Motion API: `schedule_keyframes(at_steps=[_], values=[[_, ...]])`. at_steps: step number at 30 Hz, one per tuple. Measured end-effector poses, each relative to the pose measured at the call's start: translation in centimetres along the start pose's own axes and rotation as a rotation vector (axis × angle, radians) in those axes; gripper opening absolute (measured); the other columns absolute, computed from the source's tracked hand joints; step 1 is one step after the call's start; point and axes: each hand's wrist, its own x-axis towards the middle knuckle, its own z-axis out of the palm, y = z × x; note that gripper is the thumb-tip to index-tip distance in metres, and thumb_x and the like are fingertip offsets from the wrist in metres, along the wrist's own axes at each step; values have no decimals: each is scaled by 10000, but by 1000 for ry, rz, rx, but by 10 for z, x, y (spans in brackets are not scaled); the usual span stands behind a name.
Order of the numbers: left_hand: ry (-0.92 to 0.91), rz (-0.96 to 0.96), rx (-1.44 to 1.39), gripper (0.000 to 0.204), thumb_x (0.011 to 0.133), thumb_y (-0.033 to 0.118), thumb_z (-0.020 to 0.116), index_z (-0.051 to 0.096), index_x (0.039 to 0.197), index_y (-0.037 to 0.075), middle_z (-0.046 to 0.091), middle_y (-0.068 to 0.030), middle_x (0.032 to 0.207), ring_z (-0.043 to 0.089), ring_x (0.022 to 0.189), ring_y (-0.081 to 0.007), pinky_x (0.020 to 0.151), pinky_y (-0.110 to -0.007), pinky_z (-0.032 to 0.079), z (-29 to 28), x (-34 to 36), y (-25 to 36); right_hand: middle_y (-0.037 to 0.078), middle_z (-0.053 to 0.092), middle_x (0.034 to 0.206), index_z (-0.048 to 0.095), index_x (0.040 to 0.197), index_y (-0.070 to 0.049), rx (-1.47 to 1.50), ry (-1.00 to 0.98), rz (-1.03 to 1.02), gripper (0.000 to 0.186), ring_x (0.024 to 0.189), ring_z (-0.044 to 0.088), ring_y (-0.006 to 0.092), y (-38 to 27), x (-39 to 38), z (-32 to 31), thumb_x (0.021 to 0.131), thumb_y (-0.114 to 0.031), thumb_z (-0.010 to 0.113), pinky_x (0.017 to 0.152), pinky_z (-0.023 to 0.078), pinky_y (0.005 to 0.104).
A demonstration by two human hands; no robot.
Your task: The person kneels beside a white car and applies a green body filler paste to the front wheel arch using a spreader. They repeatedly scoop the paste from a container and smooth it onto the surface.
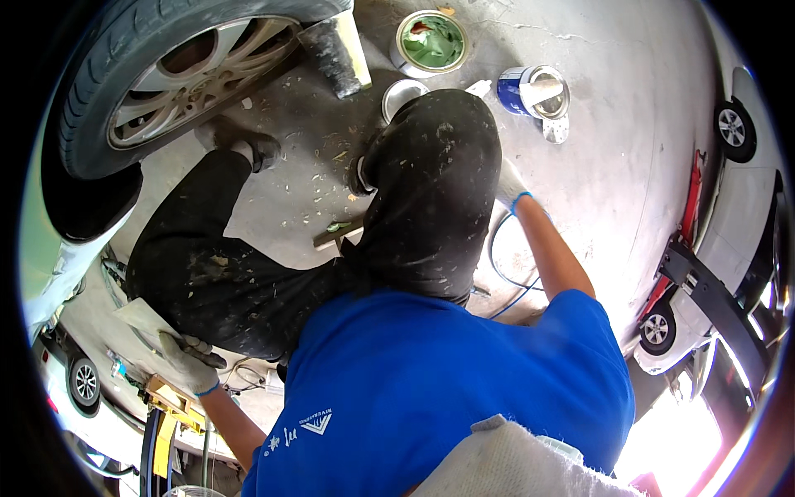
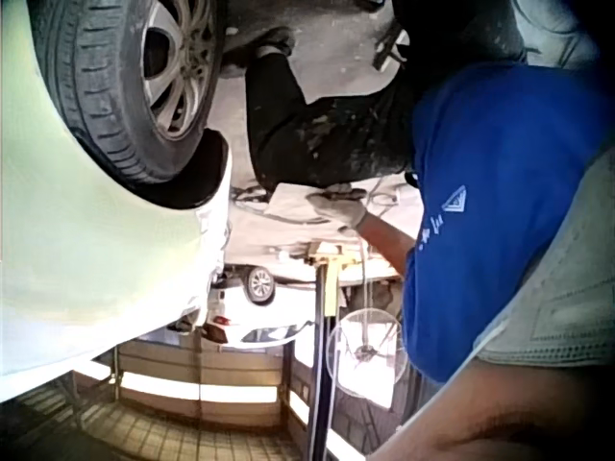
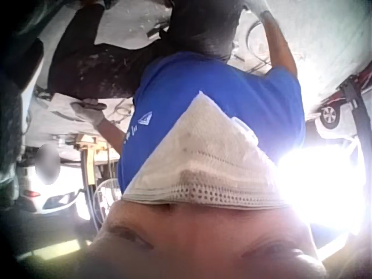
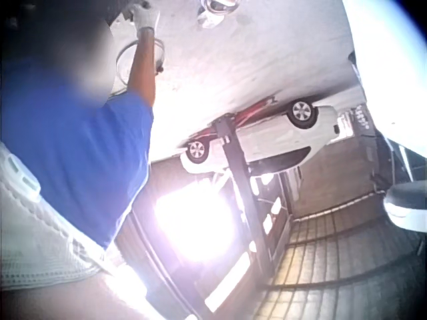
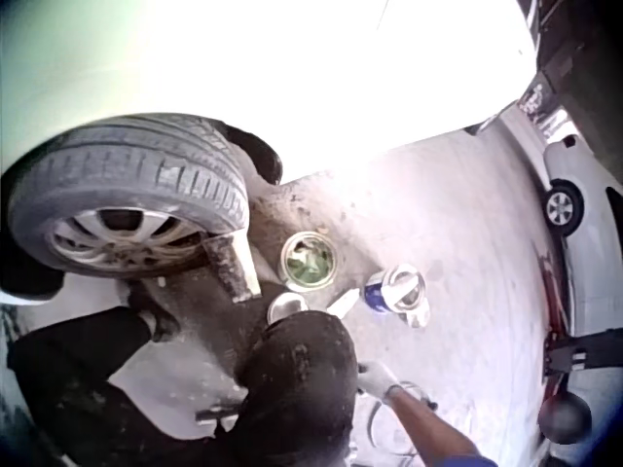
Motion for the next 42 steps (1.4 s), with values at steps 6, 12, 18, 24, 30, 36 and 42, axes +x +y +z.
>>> schedule_keyframes(at_steps=[6,12,18,24,30,36,42], values=[[79,-21,25,575,973,669,516,506,654,191,473,27,517,390,374,-91,261,-246,321,10,-11,7,80,721,923,703,1069,64,760,103,-90,262,790,671,138,-76,10,-28,897,-132,689,690,517,257],[94,-6,40,577,966,664,503,492,640,188,472,32,511,405,357,-90,249,-245,317,4,-3,5,133,737,996,662,1218,67,-77,589,-372,386,849,696,211,-102,52,-103,930,-189,644,788,547,333],[60,50,14,558,991,636,465,474,648,196,476,40,524,403,381,-79,310,-226,309,10,-6,7,173,738,1026,719,1182,-93,-681,353,-584,300,924,715,344,-150,125,-95,922,-179,597,836,559,428],[40,30,48,537,1007,621,442,482,672,203,457,58,539,362,418,-59,391,-216,255,24,-17,22,163,731,987,727,1115,-166,-961,271,-615,294,918,701,384,-158,187,-89,883,-177,546,820,557,509],[123,-15,44,497,993,583,401,503,738,170,429,45,532,356,386,-71,370,-220,262,11,-6,15,159,738,978,713,1154,-183,-1101,174,-601,307,913,710,375,-158,211,-79,884,-172,566,801,566,511],[132,1,89,456,975,563,422,490,794,150,440,36,549,381,374,-65,348,-206,287,25,-14,27,182,737,971,694,1204,-178,-1189,45,-588,338,898,713,387,-149,232,-78,895,-139,563,796,565,511],[127,-13,79,459,970,573,437,509,830,141,443,39,547,391,371,-59,339,-192,294,13,-10,21,175,736,1010,712,1150,-145,-1170,-69,-578,297,936,705,404,-136,269,-76,896,-119,559,820,556,485]])
